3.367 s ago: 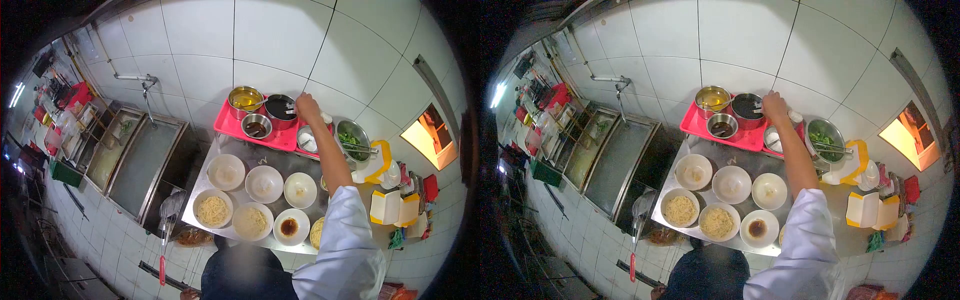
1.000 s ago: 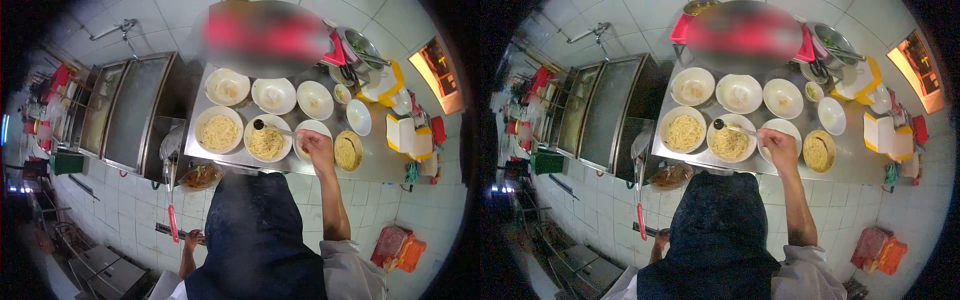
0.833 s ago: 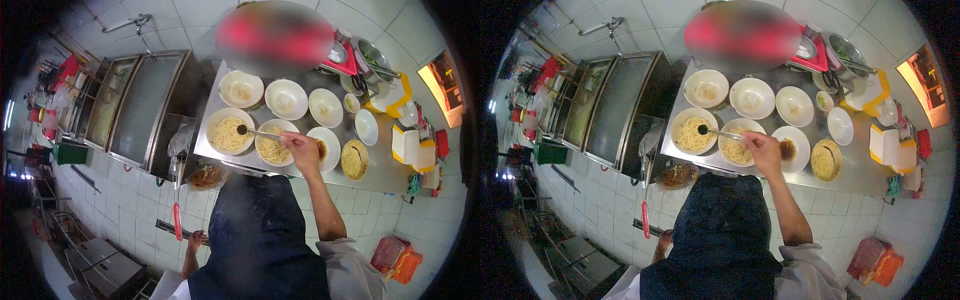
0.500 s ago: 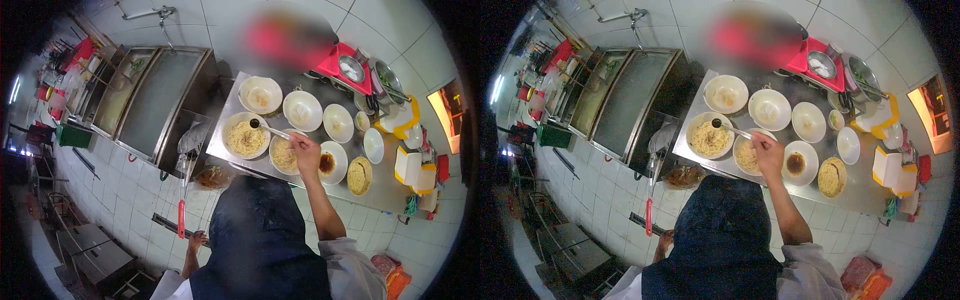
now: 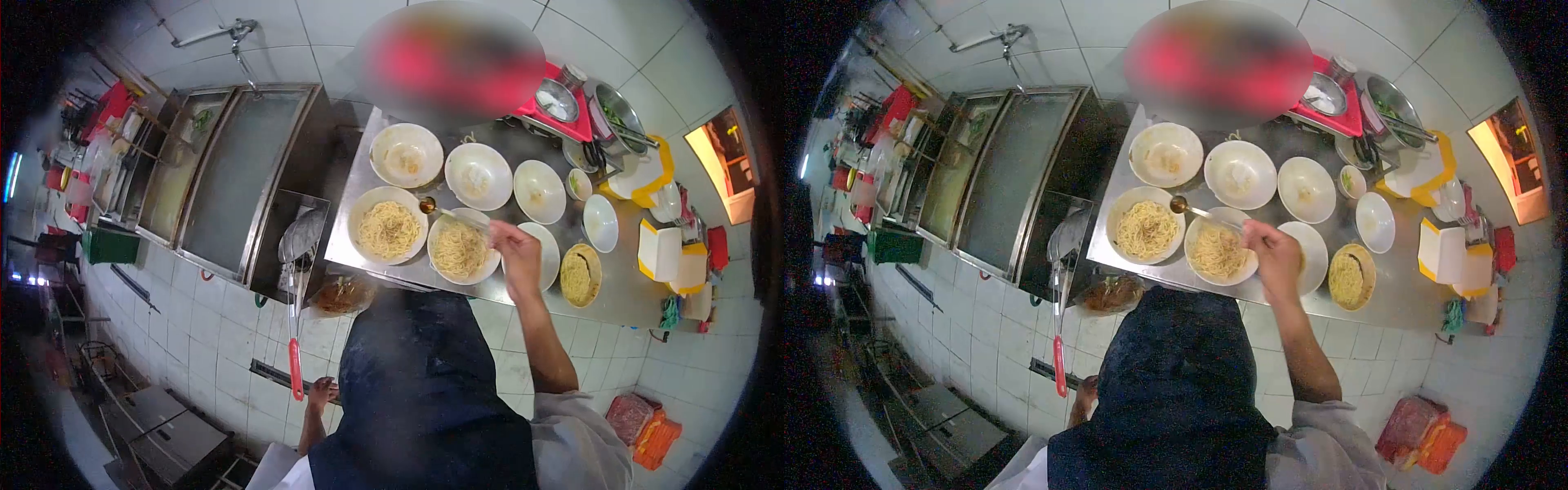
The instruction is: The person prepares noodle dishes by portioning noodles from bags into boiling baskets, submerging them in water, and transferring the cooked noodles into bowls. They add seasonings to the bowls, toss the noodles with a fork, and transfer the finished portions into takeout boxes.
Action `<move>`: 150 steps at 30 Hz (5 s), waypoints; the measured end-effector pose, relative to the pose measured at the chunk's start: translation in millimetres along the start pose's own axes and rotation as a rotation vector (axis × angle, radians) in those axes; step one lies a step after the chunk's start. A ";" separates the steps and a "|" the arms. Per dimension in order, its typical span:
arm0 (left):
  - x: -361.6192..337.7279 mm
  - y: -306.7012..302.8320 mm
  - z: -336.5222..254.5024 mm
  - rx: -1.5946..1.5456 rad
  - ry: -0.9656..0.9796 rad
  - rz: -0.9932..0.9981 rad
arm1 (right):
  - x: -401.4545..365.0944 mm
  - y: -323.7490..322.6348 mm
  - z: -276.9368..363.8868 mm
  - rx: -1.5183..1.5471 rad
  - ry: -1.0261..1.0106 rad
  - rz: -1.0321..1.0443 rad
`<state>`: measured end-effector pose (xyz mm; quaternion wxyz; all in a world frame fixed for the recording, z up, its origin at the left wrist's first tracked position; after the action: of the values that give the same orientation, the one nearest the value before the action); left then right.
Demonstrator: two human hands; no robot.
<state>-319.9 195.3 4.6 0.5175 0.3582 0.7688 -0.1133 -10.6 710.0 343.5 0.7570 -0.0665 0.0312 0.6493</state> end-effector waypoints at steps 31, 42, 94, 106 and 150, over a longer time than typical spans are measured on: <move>-15.2 9.7 -38.5 0.277 -0.200 -0.040 | 233.0 15.0 215.6 -0.481 -0.958 -0.259; -14.9 70.1 52.8 0.066 -0.239 -0.086 | 233.7 153.8 3.0 -0.717 -0.452 0.127; 11.0 253.4 129.7 0.771 0.831 -0.246 | 25.5 -394.7 -22.6 0.143 0.256 -0.278; -61.5 356.4 -62.1 1.224 -0.146 0.961 | -77.3 -471.0 -141.0 0.520 0.464 -0.260; 48.6 693.3 -364.9 0.037 0.394 0.298 | -149.4 -303.2 -21.7 0.091 0.292 -0.764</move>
<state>-127.6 912.8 258.3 0.3617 0.4922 0.7915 0.0221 266.4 515.8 360.3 0.9334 -0.1313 0.1401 0.3031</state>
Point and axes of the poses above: each hand's wrist, its own x-axis towards the middle knuckle, its own y-axis out of the palm, z = x × y, the point moved 4 cm from there along x, towards the middle knuckle, and after that the axes turned 13 degrees about -z, right-handed, at the moved point
